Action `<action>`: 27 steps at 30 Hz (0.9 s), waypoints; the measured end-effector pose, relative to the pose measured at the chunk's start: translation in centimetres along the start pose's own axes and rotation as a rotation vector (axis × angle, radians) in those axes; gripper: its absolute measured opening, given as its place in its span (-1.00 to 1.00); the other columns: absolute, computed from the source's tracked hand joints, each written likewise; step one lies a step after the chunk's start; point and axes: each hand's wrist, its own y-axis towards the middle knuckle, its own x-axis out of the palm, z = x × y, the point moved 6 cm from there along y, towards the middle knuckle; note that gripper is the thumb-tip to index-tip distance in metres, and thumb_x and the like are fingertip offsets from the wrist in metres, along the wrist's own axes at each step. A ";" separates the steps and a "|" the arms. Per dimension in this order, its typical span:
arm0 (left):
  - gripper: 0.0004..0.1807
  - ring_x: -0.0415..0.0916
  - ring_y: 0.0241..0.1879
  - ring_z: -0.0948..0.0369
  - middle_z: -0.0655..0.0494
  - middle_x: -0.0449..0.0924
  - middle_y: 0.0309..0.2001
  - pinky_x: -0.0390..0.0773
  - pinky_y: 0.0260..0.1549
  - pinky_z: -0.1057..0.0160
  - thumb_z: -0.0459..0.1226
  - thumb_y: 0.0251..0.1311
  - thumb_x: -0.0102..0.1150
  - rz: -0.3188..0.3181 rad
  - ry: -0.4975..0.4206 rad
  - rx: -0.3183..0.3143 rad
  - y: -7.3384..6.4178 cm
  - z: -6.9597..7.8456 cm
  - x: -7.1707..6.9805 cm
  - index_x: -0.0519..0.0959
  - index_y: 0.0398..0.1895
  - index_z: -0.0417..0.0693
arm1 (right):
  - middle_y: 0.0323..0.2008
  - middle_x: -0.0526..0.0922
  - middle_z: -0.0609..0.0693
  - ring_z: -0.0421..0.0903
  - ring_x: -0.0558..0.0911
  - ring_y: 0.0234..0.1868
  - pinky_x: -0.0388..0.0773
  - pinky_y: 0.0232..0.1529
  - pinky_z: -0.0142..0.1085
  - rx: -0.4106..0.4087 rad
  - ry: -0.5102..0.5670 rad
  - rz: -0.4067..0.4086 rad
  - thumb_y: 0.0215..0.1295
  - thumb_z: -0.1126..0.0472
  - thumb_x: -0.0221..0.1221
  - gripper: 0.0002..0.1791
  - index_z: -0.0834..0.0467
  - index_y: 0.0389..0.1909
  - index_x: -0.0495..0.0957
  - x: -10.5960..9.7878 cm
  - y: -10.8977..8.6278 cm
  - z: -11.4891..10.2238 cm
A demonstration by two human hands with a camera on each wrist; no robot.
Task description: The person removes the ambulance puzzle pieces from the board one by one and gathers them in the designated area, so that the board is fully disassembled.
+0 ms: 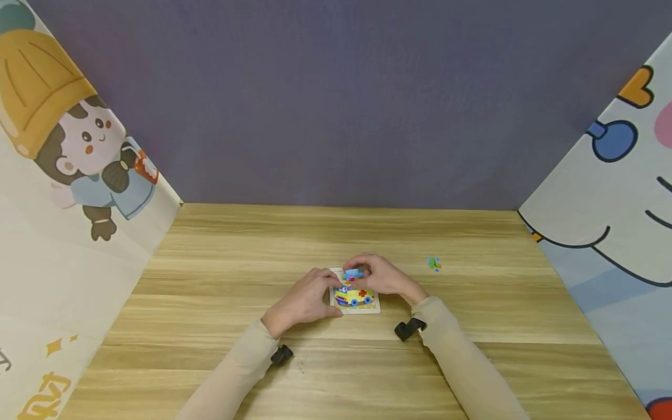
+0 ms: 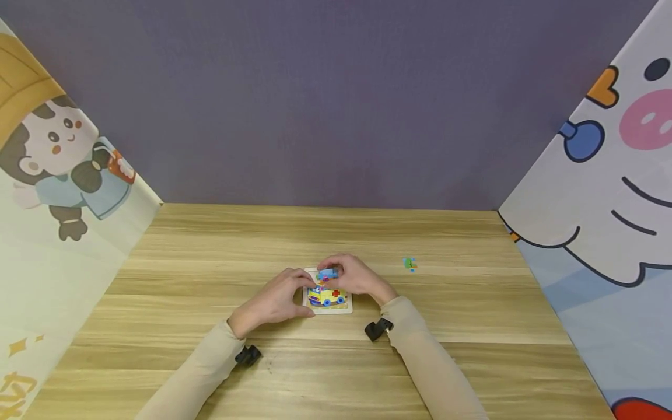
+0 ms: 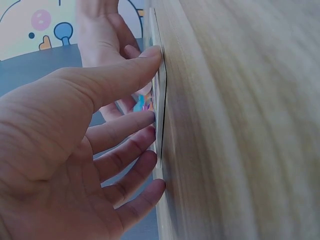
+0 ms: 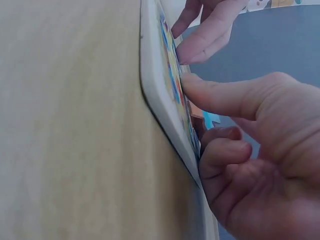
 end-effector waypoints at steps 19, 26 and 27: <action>-0.40 0.46 0.35 -0.03 0.00 0.61 0.27 0.48 0.43 -0.11 -0.11 0.13 0.63 -0.001 0.005 -0.012 0.0 0.1 0.0 0.70 0.22 -0.13 | -0.05 0.73 0.00 -0.16 0.49 -0.39 0.44 -0.37 -0.37 0.028 0.022 0.034 0.37 0.08 0.45 -0.50 0.04 0.31 0.67 -0.8 -1.0 1.0; -0.40 0.46 0.36 -0.02 0.00 0.61 0.29 0.48 0.43 -0.11 -0.10 0.12 0.64 0.007 0.011 -0.011 0.0 0.0 0.0 0.70 0.22 -0.11 | 0.18 0.75 0.13 -0.21 0.52 -0.40 0.49 -0.31 -0.40 0.032 0.034 0.048 0.38 0.08 0.43 -0.49 0.11 0.31 0.67 -1.3 -1.5 1.3; -0.40 0.46 0.36 -0.03 0.00 0.61 0.29 0.48 0.43 -0.12 -0.10 0.12 0.64 0.007 0.012 -0.011 0.0 0.0 0.0 0.70 0.22 -0.11 | 0.20 0.74 0.13 -0.21 0.51 -0.41 0.48 -0.31 -0.40 0.033 0.032 0.052 0.39 0.08 0.43 -0.50 0.12 0.30 0.68 -1.4 -1.6 1.4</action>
